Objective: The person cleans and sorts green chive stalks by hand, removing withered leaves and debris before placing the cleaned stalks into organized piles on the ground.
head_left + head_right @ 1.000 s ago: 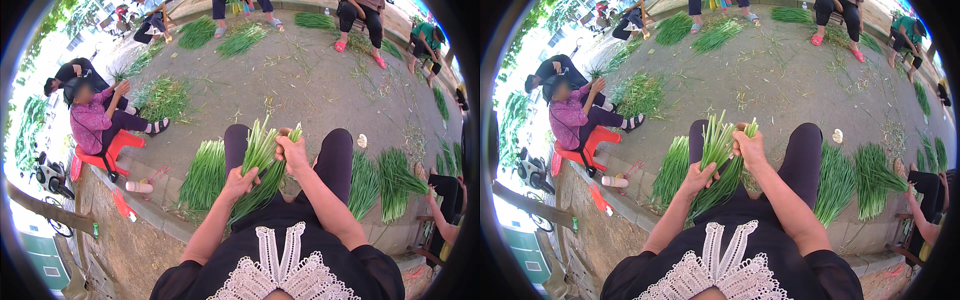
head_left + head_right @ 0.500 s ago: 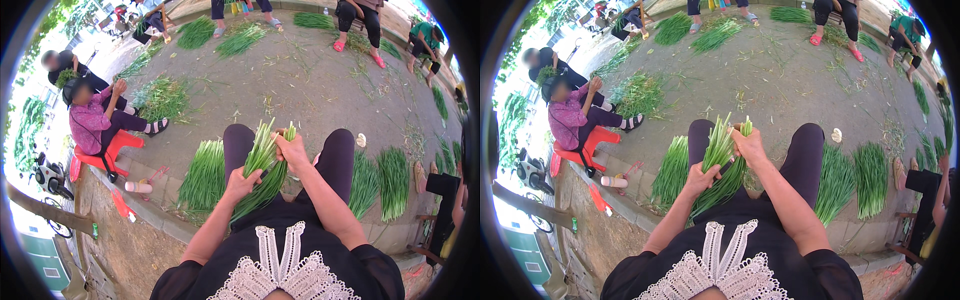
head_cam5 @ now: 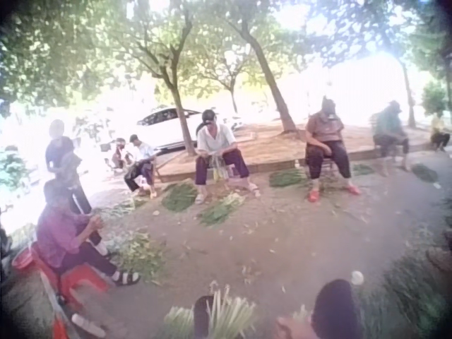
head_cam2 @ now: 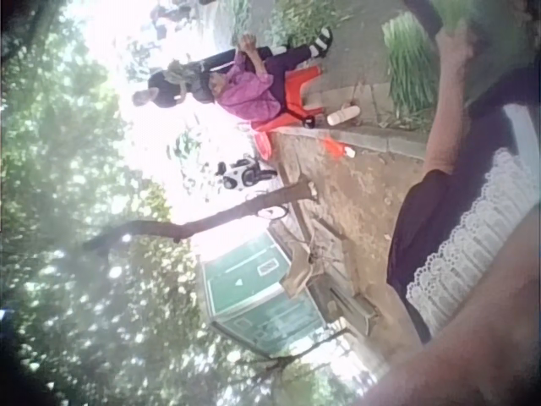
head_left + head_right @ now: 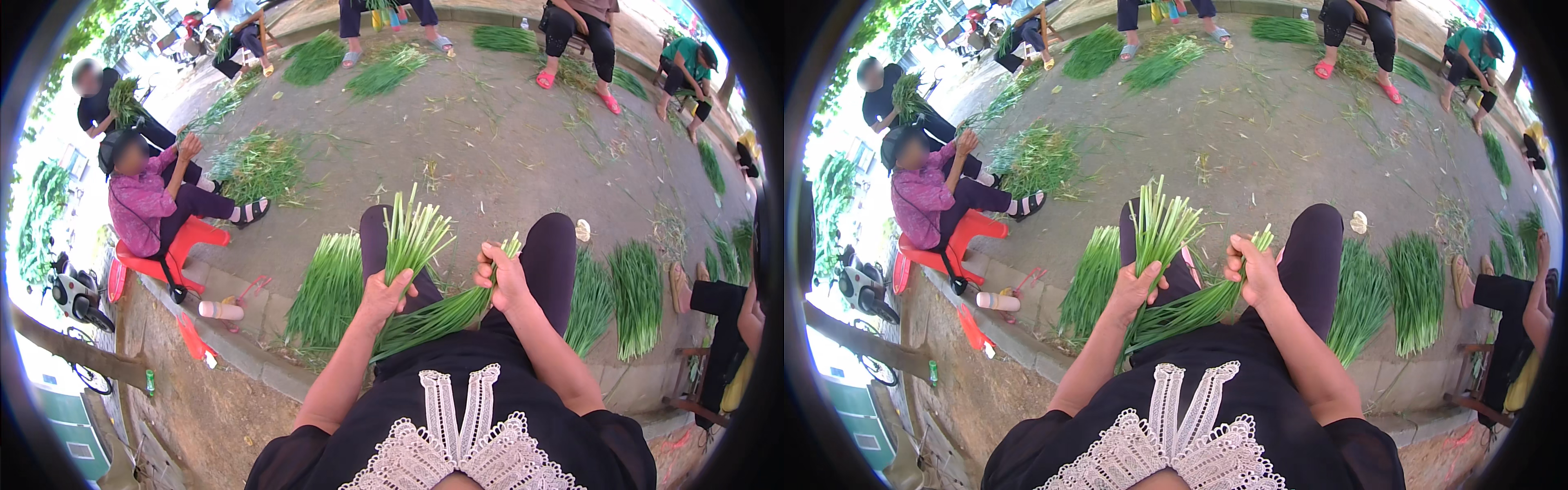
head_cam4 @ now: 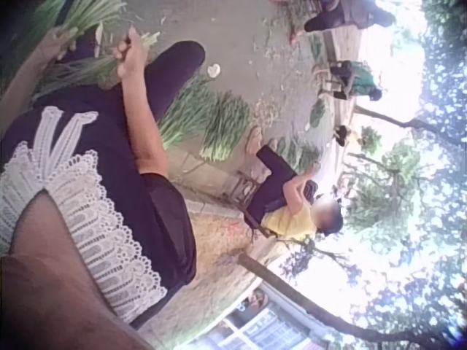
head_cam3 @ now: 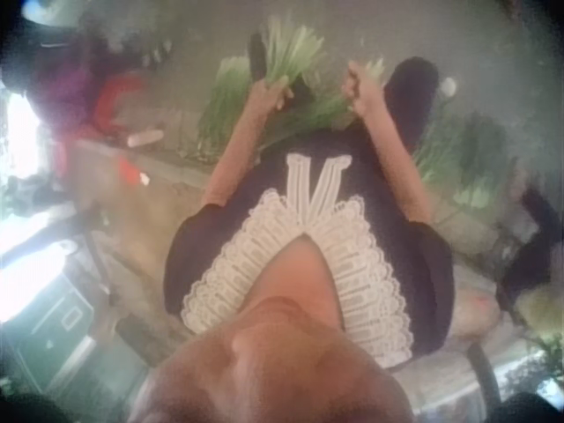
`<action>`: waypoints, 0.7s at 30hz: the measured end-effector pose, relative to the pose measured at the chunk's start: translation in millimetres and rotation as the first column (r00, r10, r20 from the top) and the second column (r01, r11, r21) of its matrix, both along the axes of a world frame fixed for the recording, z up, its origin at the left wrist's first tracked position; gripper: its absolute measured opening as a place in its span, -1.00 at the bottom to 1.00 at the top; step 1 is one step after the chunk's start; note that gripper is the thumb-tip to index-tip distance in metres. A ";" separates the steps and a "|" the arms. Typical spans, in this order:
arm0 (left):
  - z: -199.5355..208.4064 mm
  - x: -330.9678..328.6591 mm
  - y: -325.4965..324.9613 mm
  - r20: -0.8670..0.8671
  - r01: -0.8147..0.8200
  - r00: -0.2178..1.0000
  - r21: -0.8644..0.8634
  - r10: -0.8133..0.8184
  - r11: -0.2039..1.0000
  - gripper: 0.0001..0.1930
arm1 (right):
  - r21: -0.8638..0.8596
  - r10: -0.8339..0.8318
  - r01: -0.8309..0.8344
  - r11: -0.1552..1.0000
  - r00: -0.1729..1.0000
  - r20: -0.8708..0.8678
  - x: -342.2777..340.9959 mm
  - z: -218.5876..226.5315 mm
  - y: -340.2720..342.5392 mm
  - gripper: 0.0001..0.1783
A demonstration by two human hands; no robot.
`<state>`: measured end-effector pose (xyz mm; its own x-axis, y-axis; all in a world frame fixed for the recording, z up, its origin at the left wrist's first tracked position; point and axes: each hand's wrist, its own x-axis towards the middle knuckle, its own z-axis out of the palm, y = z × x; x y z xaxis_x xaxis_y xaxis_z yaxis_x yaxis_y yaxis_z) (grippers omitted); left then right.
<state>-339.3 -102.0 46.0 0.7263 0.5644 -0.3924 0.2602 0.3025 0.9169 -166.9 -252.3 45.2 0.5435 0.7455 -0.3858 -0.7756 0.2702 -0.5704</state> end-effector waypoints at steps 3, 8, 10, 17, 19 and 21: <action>-3.1 2.7 -3.7 -0.017 0.001 1.000 0.038 0.000 0.999 -0.76 | -0.025 -0.017 0.018 1.000 1.000 0.025 -9.6 23.6 5.8 -0.87; -8.1 5.4 -12.2 -0.071 0.004 0.997 0.185 0.009 0.983 -0.76 | -0.012 0.006 -0.004 1.000 0.984 0.178 -16.1 41.0 19.6 -0.81; -10.7 5.3 -15.0 -0.107 0.012 0.994 0.287 0.020 0.958 -0.76 | -0.047 0.024 -0.013 0.999 0.969 0.245 -16.4 39.3 22.7 -0.83; -10.2 8.9 -21.1 -0.198 0.073 0.979 0.527 0.039 0.847 -0.72 | -0.089 0.103 -0.074 0.993 0.921 0.376 -23.2 50.2 35.7 -0.62; -10.2 9.0 -21.8 -0.217 0.099 0.976 0.532 0.023 0.841 -0.71 | -0.162 0.108 -0.044 0.986 0.905 0.412 -21.7 41.6 41.0 -0.55; -8.6 8.4 -21.4 -0.216 0.118 0.976 0.527 -0.002 0.841 -0.70 | -0.227 0.200 -0.107 0.968 0.875 0.442 -16.9 30.9 42.7 -0.58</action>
<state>-330.9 -123.4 37.4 0.7054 0.6852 -0.1814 0.4551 -0.2416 0.8570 -183.9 -209.7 76.1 0.5782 0.7720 -0.2640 -0.4374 0.0202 -0.8991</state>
